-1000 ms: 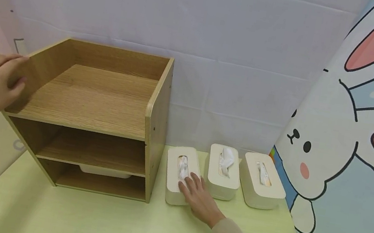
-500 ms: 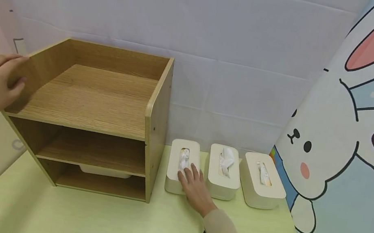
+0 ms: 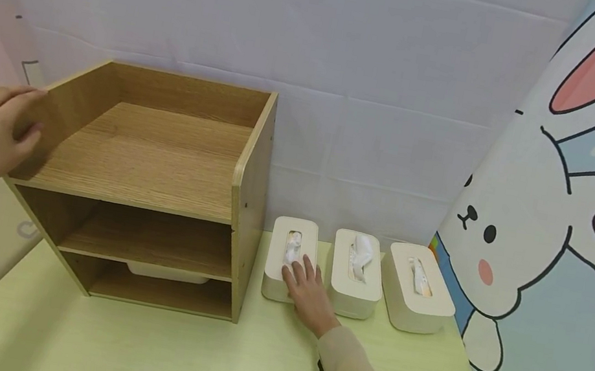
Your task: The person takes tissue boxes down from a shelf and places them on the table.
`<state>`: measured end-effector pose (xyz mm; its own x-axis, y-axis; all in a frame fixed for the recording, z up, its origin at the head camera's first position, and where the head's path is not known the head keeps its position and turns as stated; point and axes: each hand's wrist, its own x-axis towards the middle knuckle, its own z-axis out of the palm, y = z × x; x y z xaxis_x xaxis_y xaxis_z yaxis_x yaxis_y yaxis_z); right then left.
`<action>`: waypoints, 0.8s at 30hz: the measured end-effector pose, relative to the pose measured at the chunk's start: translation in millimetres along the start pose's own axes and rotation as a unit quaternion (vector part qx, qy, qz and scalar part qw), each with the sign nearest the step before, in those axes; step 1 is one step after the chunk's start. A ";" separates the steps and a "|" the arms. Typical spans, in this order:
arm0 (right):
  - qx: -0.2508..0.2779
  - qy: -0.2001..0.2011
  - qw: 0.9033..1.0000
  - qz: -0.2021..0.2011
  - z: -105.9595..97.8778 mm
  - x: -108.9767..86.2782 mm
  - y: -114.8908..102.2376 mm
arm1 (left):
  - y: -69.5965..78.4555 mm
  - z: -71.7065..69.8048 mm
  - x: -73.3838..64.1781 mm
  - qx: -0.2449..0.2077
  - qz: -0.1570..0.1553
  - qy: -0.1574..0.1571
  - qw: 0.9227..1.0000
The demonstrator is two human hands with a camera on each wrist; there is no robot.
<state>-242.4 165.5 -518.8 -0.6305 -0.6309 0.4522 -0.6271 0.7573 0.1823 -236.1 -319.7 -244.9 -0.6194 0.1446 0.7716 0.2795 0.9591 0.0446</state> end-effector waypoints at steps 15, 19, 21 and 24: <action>-0.014 -0.001 1.000 0.018 -4.9 2.7 -2.8 | 0.4 -0.6 -0.3 -0.004 -0.001 -0.005 1.000; -0.028 0.005 0.999 0.020 -8.6 3.9 -5.2 | 0.5 -1.0 -0.3 -0.004 -0.003 -0.009 1.000; -0.037 0.008 0.999 0.023 -10.9 4.7 -6.2 | 0.5 -1.1 -0.3 -0.003 -0.004 -0.009 1.000; -0.035 0.014 0.999 0.026 -15.8 7.0 -8.6 | 0.8 -1.5 -0.1 -0.002 -0.003 -0.009 1.000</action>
<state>-234.2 157.3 -503.4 -0.6477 -0.5862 0.4866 -0.5601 0.7994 0.2176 -234.7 -319.3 -244.0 -0.6334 0.1434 0.7604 0.2796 0.9587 0.0520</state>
